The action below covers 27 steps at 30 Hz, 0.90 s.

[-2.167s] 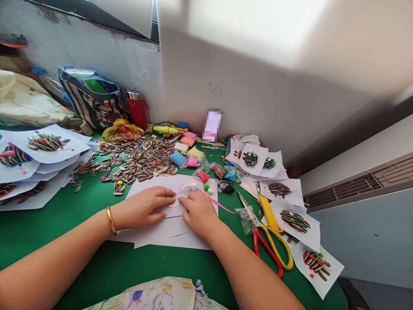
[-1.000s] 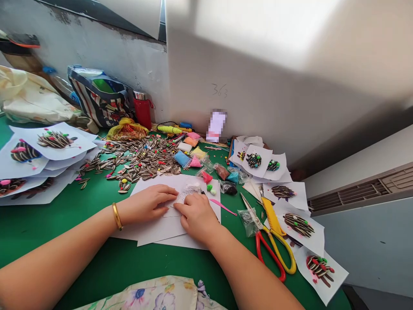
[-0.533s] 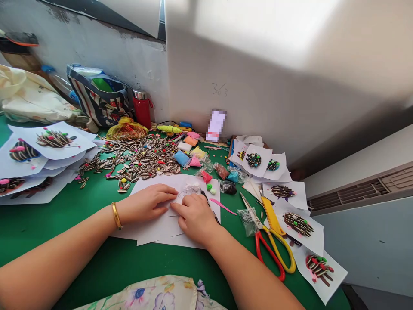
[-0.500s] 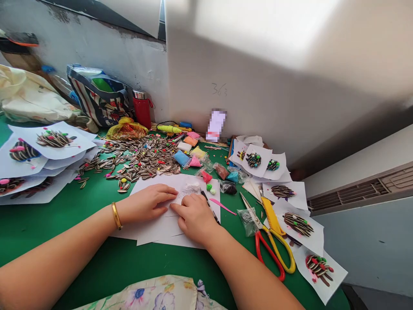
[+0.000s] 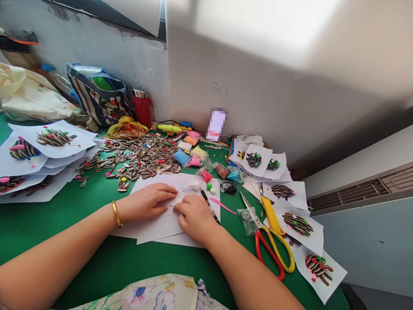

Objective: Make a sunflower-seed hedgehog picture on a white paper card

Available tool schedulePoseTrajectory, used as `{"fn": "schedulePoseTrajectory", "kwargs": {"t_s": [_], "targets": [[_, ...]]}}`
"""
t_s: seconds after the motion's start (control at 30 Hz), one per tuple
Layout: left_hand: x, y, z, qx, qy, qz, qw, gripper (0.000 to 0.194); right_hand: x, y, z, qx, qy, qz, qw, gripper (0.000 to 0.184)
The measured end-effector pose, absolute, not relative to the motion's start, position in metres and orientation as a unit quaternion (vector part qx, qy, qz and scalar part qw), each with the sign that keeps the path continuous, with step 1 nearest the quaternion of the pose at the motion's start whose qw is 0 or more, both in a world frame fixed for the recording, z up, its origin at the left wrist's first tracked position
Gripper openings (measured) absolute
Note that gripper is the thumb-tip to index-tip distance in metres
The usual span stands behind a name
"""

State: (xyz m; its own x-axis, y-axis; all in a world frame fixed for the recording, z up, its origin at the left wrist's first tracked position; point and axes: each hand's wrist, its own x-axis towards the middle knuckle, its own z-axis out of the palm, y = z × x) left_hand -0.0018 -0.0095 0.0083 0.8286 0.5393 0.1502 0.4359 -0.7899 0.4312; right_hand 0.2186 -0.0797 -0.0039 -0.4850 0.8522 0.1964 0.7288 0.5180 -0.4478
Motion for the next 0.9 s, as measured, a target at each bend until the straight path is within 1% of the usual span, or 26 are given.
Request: {"fn": "schedulePoseTrajectory", "kwargs": {"t_s": [0.27,0.5,0.67,0.8,0.9], "targets": [[-0.0028,-0.0098,0.0059,0.938,0.255,0.145,0.187,0.039,0.2154,-0.0812,0.0001,-0.472,-0.844,0.171,0.191,0.033],[-0.0008,-0.0116,0.0105,0.937,0.263,0.135,0.187,0.038,0.2123,-0.0851,0.0016,-0.473,-0.848,0.162,0.174,0.037],[-0.0024,-0.0104,0.0101,0.936,0.261,0.138,0.19,0.036,0.2127,-0.0848,0.0002,-0.465,-0.849,0.168,0.186,0.039],[-0.0017,-0.0107,0.0092,0.935,0.262,0.143,0.192,0.027,0.2167,-0.0813,-0.0013,-0.474,-0.836,0.167,0.219,0.029],[0.0029,-0.0138,0.0087,0.925,0.293,0.152,0.186,0.013,0.2194,-0.0792,-0.0013,-0.483,-0.833,0.178,0.204,0.022]]}}
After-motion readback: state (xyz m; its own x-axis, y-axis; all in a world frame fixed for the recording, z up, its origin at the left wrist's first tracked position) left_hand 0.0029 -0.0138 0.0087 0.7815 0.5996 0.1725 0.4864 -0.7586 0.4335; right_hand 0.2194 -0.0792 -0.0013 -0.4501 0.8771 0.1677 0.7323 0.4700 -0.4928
